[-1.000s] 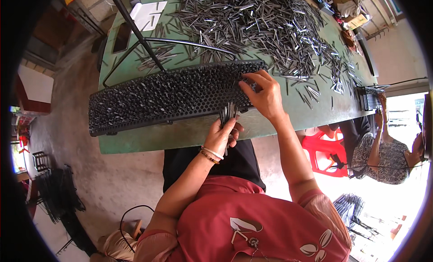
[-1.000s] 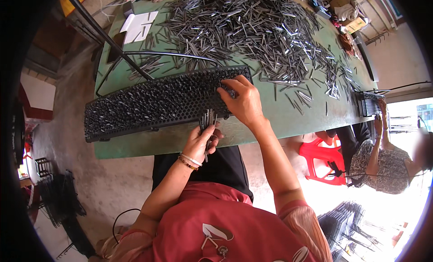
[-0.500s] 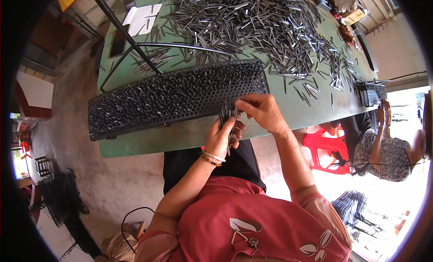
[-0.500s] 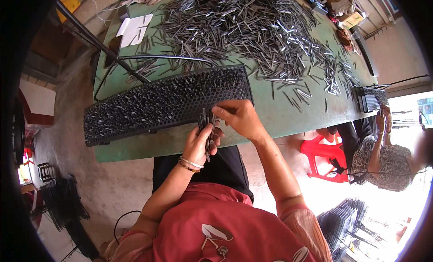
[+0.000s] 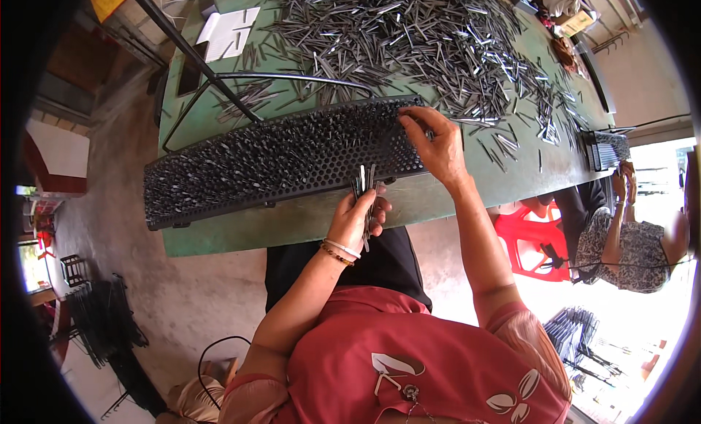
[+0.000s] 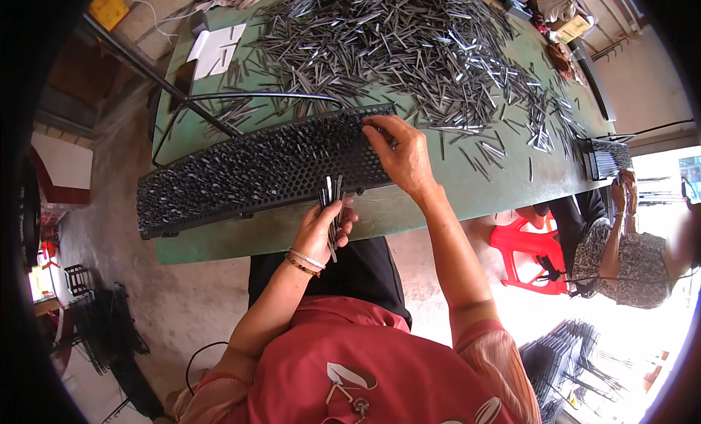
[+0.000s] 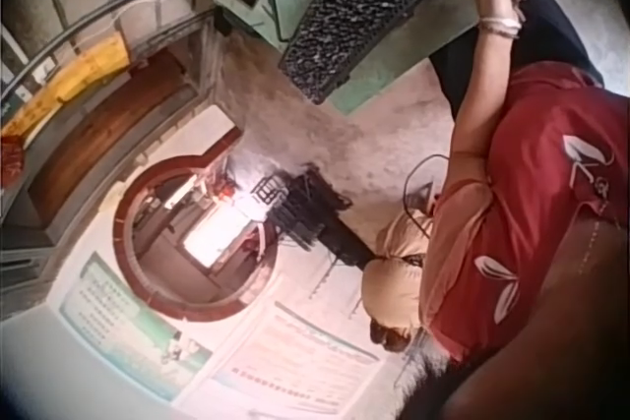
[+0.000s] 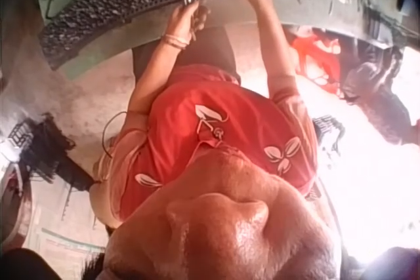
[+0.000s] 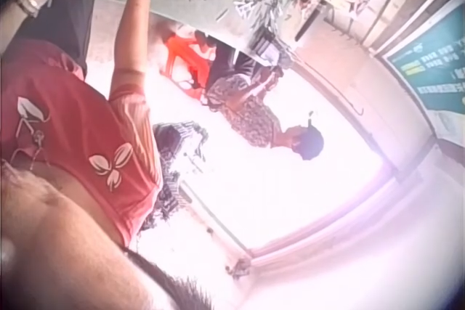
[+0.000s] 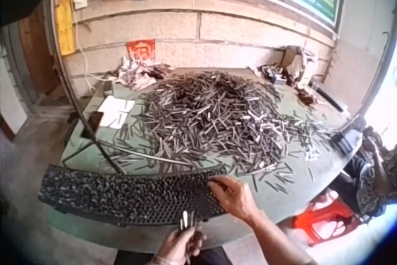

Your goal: Picking up metal pins from a pile and inserting them into a perforated rectangular base.

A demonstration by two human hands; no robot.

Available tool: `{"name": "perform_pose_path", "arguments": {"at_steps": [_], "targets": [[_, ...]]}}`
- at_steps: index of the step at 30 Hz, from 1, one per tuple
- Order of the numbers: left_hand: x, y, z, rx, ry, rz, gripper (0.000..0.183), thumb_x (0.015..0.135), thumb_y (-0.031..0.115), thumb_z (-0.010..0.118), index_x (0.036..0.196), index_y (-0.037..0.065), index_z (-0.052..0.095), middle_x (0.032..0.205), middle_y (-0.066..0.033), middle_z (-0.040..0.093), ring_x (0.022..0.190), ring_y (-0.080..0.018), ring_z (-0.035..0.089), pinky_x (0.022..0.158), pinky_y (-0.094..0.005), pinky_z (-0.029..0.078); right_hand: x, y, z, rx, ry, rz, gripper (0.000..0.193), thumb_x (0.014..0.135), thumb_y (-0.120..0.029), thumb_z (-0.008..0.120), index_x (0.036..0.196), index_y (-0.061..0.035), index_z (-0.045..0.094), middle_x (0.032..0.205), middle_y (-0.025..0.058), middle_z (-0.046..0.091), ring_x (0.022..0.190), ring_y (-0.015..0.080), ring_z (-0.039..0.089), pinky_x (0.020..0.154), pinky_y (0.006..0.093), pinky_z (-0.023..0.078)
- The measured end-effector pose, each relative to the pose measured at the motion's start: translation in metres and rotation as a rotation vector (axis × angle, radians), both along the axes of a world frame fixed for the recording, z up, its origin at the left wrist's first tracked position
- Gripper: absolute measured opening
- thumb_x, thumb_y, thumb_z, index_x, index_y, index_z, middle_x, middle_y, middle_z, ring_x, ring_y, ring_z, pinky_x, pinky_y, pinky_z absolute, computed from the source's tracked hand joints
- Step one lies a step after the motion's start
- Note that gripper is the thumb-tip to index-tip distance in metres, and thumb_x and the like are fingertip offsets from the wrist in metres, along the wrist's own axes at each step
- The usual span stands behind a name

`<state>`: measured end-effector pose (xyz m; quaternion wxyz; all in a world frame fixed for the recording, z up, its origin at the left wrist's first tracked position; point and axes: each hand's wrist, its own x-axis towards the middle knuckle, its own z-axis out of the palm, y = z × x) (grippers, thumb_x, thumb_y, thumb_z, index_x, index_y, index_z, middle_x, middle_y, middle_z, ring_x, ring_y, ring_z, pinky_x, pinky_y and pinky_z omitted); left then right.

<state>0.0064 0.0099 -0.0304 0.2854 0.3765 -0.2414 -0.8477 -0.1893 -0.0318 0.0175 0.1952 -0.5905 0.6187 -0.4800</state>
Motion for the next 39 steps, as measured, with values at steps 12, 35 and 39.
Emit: {"name": "perform_pose_path", "arguments": {"at_steps": [12,35,39], "targets": [[0.0,0.0,0.003,-0.001,0.025,-0.013,0.027,0.096,0.024,0.048,0.11,0.003,0.056,0.081,-0.0077,0.062,0.063,-0.0085,0.055,0.045,-0.0207,0.043,-0.013,-0.003,-0.005,0.032,0.005,0.13,0.018,0.087,-0.005,0.06,0.104,-0.0001,0.064,0.092,0.0081,0.067,0.08,0.0125,0.063,0.072,0.025,0.05],[0.002,0.001,0.002,0.013,0.038,-0.012,0.027,0.096,0.024,0.048,0.109,0.002,0.057,0.082,-0.0062,0.061,0.062,-0.0076,0.054,0.045,-0.0199,0.043,-0.001,0.001,-0.013,-0.018,0.018,0.062,0.021,0.081,-0.002,0.065,0.102,0.0001,0.065,0.09,0.0085,0.065,0.076,0.0137,0.062,0.068,0.0242,0.049],[0.002,0.001,0.0,0.014,0.039,-0.014,0.026,0.096,0.024,0.048,0.109,0.003,0.057,0.082,-0.0062,0.061,0.062,-0.0075,0.054,0.045,-0.0198,0.043,0.0,0.001,-0.01,0.008,0.032,0.066,0.02,0.079,-0.001,0.066,0.099,0.0001,0.066,0.092,0.0094,0.064,0.077,0.0159,0.063,0.068,0.0254,0.05]]}}
